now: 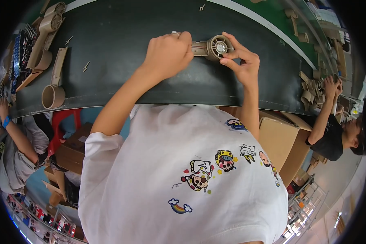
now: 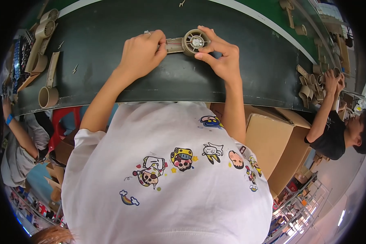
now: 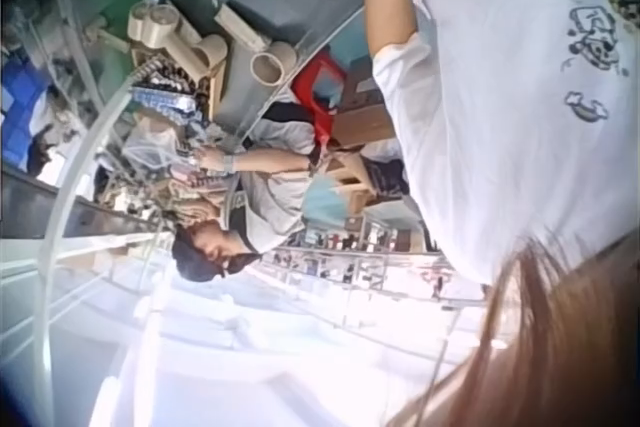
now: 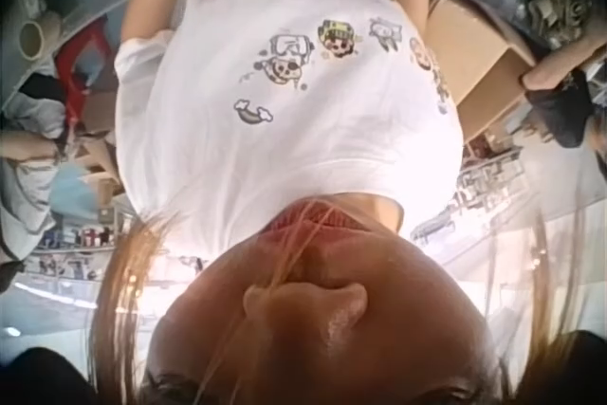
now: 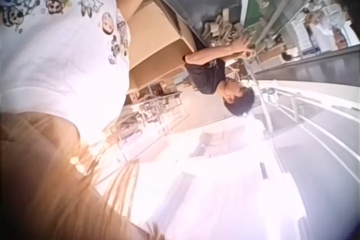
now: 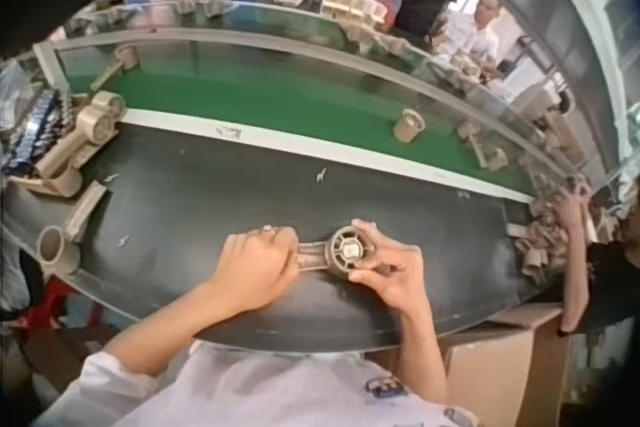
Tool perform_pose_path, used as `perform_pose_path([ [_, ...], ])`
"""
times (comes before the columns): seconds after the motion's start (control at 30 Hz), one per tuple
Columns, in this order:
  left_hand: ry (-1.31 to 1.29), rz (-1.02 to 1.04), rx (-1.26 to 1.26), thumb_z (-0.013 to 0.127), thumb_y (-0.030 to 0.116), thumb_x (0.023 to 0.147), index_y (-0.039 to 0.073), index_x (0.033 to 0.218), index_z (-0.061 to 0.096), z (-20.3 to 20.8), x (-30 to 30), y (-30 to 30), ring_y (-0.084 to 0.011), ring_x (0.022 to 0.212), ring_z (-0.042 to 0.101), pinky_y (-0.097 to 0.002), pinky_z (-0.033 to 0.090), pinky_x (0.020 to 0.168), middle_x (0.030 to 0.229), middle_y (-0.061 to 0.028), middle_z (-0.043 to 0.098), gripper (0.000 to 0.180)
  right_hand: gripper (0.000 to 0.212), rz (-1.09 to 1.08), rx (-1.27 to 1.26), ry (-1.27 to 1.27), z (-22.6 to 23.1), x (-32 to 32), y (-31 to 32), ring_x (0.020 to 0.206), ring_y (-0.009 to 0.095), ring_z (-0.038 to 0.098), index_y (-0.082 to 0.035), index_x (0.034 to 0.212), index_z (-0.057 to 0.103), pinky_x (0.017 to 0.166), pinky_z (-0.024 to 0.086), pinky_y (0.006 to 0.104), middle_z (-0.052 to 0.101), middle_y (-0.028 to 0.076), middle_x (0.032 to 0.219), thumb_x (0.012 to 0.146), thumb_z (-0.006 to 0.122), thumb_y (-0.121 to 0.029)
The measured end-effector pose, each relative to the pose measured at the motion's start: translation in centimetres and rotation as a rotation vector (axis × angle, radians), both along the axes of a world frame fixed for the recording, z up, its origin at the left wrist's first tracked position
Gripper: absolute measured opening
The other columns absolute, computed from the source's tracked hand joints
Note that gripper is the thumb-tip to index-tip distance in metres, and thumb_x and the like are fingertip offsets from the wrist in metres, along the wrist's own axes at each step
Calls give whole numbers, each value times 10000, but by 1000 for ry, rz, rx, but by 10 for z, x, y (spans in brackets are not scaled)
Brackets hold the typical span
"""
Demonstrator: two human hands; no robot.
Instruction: The person assembles handheld fans by wiring the motor components into the casing by hand and placing the assembled pieces onto the conveyor belt. The person then scoops fan housing parts out of a cardboard box and piles them onto the conveyor table.
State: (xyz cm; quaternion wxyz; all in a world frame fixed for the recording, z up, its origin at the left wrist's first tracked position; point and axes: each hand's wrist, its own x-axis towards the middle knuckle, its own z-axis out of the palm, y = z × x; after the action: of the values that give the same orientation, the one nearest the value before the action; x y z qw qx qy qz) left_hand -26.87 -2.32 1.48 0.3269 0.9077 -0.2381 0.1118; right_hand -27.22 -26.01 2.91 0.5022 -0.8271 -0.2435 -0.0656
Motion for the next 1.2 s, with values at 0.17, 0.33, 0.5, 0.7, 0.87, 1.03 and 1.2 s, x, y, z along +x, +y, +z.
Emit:
perform_pose_path([
  [0.17,43,-29,-31,602,129,786,79,823,552,-6,-9,9,-292,560,592,-395,453,515,643,-94,596,79,127,21,91,39,-12,-3,-2,1342,351,376,-4,729,658,1133,139,503,583,172,1264,741,728,-108],
  [0.33,53,-58,-69,604,134,781,83,824,550,-3,-5,12,-301,550,586,-409,453,516,631,-99,589,85,134,7,219,110,-20,-1,5,1343,354,373,-49,717,593,1124,53,539,572,153,1289,803,651,-133],
  [0.5,84,-98,-115,611,142,768,75,779,536,2,-1,10,-343,549,590,-452,463,517,612,-124,593,100,150,-32,186,74,-17,0,4,1307,364,423,-65,713,580,1111,47,573,588,136,1272,806,651,-157],
  [0.7,99,-23,-202,610,120,726,64,780,559,0,2,17,-335,601,619,-414,496,578,650,-132,611,93,109,0,105,59,-13,5,10,1292,332,446,-84,783,642,1109,101,573,580,89,1292,818,666,-184],
  [0.87,-1,139,-94,612,154,735,47,753,560,13,47,33,-358,620,621,-435,498,599,646,-157,610,121,219,-190,107,-38,1,37,19,1140,310,584,-80,1017,692,979,432,374,610,147,1222,803,669,-120],
  [1.03,-80,457,-88,596,228,779,46,755,604,12,155,32,-393,716,627,-491,481,643,696,-182,636,184,407,-833,80,-53,1,133,-11,691,236,653,-22,1016,662,666,522,337,665,101,784,732,750,-300],
  [1.2,-216,645,-118,558,252,821,49,855,597,-10,257,24,-373,750,639,-485,496,658,758,-189,651,209,955,-1084,-142,-71,11,217,-11,1111,385,469,-38,1316,422,882,447,459,424,218,1240,590,817,-516],
])
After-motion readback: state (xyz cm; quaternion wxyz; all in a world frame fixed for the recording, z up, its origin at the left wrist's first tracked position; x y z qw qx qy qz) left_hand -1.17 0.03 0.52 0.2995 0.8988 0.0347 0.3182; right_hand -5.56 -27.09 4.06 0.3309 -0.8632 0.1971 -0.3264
